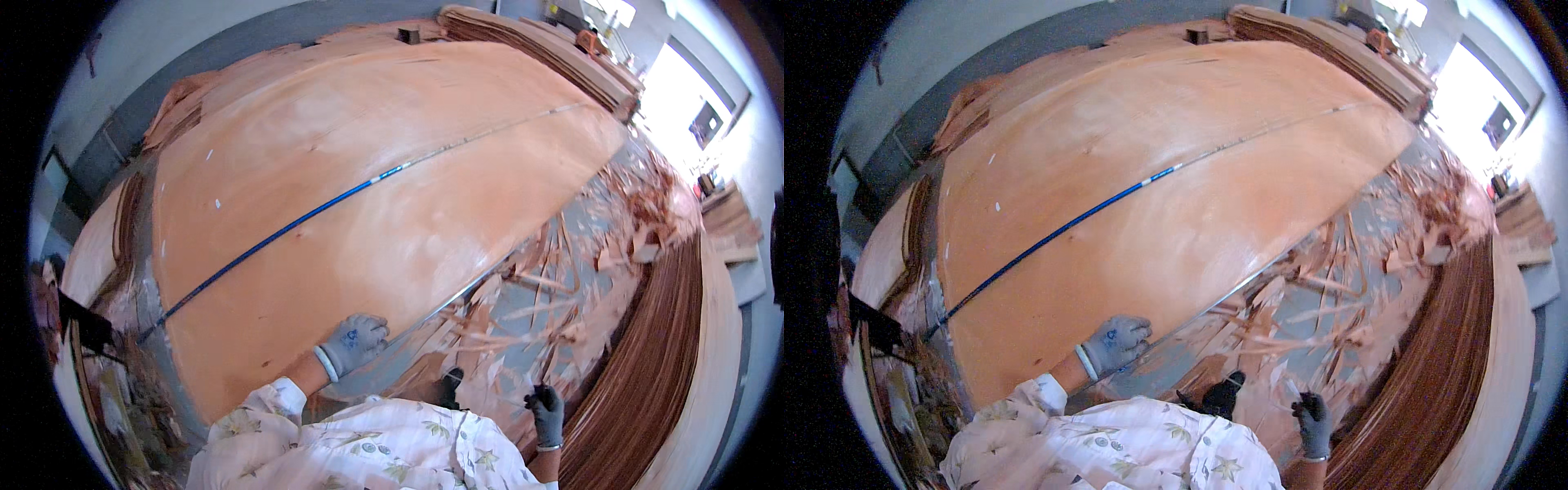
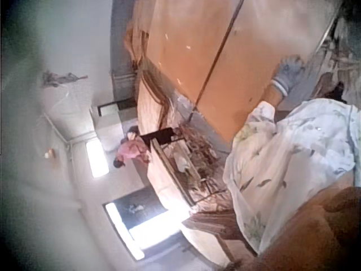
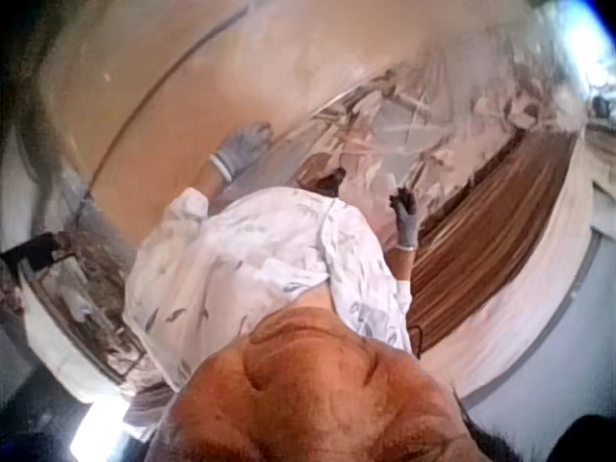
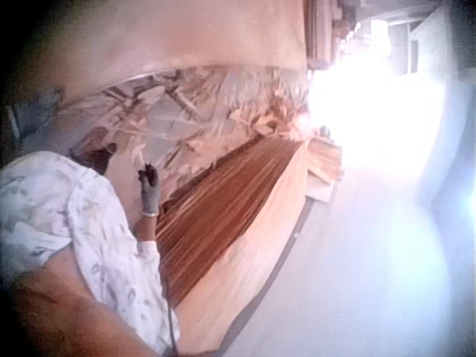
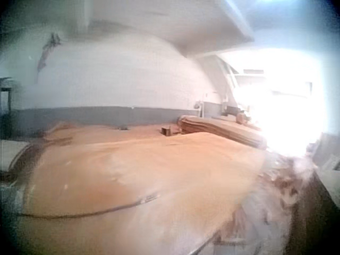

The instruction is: The person trims and separates thin wood veneer sheets using a hand-held blade and a straight-edge guide, then moves the finished sheets to a stack.

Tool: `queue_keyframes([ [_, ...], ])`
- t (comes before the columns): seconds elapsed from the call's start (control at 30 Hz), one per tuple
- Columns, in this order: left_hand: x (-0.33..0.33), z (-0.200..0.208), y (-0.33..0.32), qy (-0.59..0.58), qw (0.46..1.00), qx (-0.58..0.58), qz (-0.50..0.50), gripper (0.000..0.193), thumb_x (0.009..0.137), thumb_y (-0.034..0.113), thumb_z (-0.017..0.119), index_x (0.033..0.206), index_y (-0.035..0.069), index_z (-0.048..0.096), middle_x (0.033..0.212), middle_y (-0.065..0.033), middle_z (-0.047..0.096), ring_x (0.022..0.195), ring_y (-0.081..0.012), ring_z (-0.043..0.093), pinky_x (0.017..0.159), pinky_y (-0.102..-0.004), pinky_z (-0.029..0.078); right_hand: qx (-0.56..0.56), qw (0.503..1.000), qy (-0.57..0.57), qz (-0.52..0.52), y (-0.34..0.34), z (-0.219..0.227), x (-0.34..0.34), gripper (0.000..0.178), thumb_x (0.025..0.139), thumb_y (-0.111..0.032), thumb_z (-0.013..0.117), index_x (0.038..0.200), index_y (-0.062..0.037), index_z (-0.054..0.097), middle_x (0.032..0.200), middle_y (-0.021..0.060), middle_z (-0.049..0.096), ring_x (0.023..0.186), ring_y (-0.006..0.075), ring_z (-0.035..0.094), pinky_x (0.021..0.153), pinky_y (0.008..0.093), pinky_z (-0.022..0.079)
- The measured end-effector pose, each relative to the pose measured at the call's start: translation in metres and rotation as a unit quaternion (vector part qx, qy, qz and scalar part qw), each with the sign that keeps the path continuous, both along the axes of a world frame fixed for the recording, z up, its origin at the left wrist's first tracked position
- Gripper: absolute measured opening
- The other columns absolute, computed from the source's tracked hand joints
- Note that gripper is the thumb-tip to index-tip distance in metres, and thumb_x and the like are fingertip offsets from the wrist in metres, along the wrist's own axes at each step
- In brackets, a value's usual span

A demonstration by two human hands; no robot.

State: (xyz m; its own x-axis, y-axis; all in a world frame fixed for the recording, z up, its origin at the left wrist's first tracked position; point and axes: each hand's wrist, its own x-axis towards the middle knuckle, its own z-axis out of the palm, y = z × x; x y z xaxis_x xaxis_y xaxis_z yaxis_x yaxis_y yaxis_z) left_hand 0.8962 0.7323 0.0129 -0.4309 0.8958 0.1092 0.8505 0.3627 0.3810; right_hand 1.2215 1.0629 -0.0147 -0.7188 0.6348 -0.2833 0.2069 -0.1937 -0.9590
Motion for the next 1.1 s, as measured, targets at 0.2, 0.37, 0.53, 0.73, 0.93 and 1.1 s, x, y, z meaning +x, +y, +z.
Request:
queue_keyframes([
  [0.2, -0.034, 0.011, 0.090, 0.064, 0.993, 0.032, 0.091, 0.022, 0.078, 0.021, 0.057, 0.091, 0.005, 0.063, 0.104, -0.0171, 0.060, 0.098, -0.0315, 0.056, 0.087, -0.0425, 0.044, 0.289, 0.953, -0.038, 0.081, 0.223, 0.070, -0.082, 0.021, 0.083, -0.002, 0.059, 0.103, 0.0012, 0.058, 0.091, 0.0046, 0.062, 0.078, 0.0112, 0.056, 0.071, 0.0251, 0.048],
  [0.37, -0.086, 0.024, 0.121, 0.113, 0.979, -0.061, 0.156, 0.019, 0.076, 0.021, 0.058, 0.088, 0.008, 0.064, 0.105, -0.0128, 0.060, 0.102, -0.0294, 0.054, 0.089, -0.0419, 0.041, 0.428, 0.890, -0.030, 0.156, 0.348, 0.170, -0.231, 0.020, 0.084, 0.000, 0.056, 0.104, 0.0014, 0.057, 0.087, 0.0062, 0.064, 0.071, 0.0106, 0.056, 0.065, 0.0244, 0.048],
  [0.53, -0.160, 0.072, 0.139, 0.150, 0.957, -0.012, 0.249, 0.016, 0.074, 0.020, 0.060, 0.085, 0.008, 0.062, 0.099, -0.0111, 0.061, 0.102, -0.0288, 0.054, 0.089, -0.0408, 0.042, 0.499, 0.835, 0.026, 0.230, 0.364, 0.237, -0.400, 0.019, 0.084, -0.003, 0.055, 0.102, -0.0004, 0.058, 0.080, 0.0054, 0.064, 0.055, 0.0079, 0.052, 0.050, 0.0256, 0.044],
  [0.73, -0.292, 0.048, 0.208, 0.143, 0.943, 0.107, 0.281, 0.020, 0.077, 0.023, 0.060, 0.089, 0.007, 0.064, 0.099, -0.0136, 0.061, 0.105, -0.0303, 0.054, 0.091, -0.0421, 0.041, 0.458, 0.828, -0.037, 0.321, 0.387, 0.295, -0.535, 0.016, 0.084, -0.009, 0.056, 0.097, -0.0014, 0.060, 0.071, 0.0027, 0.062, 0.051, 0.0064, 0.051, 0.044, 0.0211, 0.041],
  [0.93, -0.386, 0.030, 0.269, 0.101, 0.956, 0.025, 0.274, 0.029, 0.085, 0.032, 0.052, 0.098, 0.009, 0.063, 0.123, -0.0140, 0.052, 0.121, -0.0312, 0.042, 0.103, -0.0422, 0.031, 0.473, 0.798, -0.038, 0.373, 0.398, 0.325, -0.680, 0.017, 0.085, -0.015, 0.058, 0.094, -0.0003, 0.058, 0.069, 0.0047, 0.060, 0.049, 0.0079, 0.052, 0.041, 0.0208, 0.041],
  [1.1, -0.443, 0.020, 0.290, 0.140, 0.934, -0.023, 0.329, 0.038, 0.084, 0.033, 0.055, 0.114, 0.011, 0.059, 0.133, -0.0138, 0.045, 0.125, -0.0319, 0.039, 0.105, -0.0432, 0.029, 0.351, 0.816, -0.002, 0.459, 0.363, 0.261, -0.816, 0.024, 0.085, -0.020, 0.061, 0.101, -0.0022, 0.056, 0.074, 0.0049, 0.061, 0.060, 0.0087, 0.058, 0.043, 0.0202, 0.043],
])
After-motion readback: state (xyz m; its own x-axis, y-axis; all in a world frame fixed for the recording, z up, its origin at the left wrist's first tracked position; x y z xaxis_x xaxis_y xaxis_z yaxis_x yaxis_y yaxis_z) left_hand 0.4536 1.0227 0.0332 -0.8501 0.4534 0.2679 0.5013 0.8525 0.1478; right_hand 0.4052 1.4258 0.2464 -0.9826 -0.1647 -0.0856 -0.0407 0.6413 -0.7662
